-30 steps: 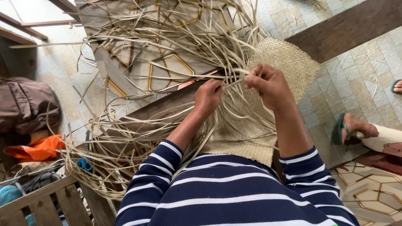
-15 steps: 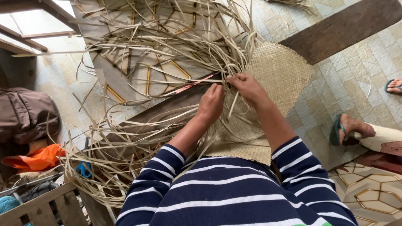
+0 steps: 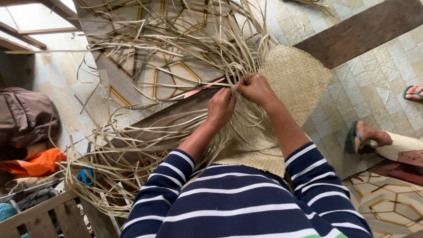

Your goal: The person weaves a mat by hand using dried palm leaves, interlacing individual strands into the existing woven edge.

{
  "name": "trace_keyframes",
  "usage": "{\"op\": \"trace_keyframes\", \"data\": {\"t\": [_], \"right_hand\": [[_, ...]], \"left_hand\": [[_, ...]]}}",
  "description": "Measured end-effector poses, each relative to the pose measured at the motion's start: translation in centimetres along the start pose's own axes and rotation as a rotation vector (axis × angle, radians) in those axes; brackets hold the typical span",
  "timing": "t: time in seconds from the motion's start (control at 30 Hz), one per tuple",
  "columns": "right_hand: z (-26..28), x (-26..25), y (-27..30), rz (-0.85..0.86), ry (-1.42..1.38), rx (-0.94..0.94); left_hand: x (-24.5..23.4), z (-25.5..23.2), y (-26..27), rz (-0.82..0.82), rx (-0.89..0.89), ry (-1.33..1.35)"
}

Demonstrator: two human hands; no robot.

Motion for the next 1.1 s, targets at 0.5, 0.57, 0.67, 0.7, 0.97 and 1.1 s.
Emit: {"op": "trace_keyframes", "data": {"t": [0.5,0.57,0.67,0.7,0.97,1.1], "right_hand": [[1.6,-1.0,6.8,0.095,-0.607,0.071],[3.5,-1.7,7.2,0.112,-0.614,0.061],[3.7,-2.9,6.5,0.054,-0.701,0.004],[3.2,-3.4,6.2,-0.028,-0.781,-0.033],[-1.4,-1.0,4.3,-0.048,-0.067,0.161],[0.5,-0.9,5.1,-0.004,-0.286,0.139]], "left_hand": [[-2.3,-2.3,-1.6,0.221,-0.221,0.138],[-2.3,-2.6,-1.7,0.226,-0.205,0.116],[-1.3,-1.9,-1.7,0.221,-0.177,0.071],[-0.6,-1.5,-1.5,0.22,-0.164,0.055],[-1.4,-2.8,-2.3,0.339,-0.202,-0.069],[-1.7,-3.7,-1.9,0.352,-0.281,0.024]]}}
Point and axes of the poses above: each hand's wrist, its own y-axis away from the middle knuckle, its own x-axis out of the palm, z = x × y, the point moved 2 cm from there along -y, towards the middle knuckle, and after that the axes turned 3 degrees about z, right-handed, at the moved point
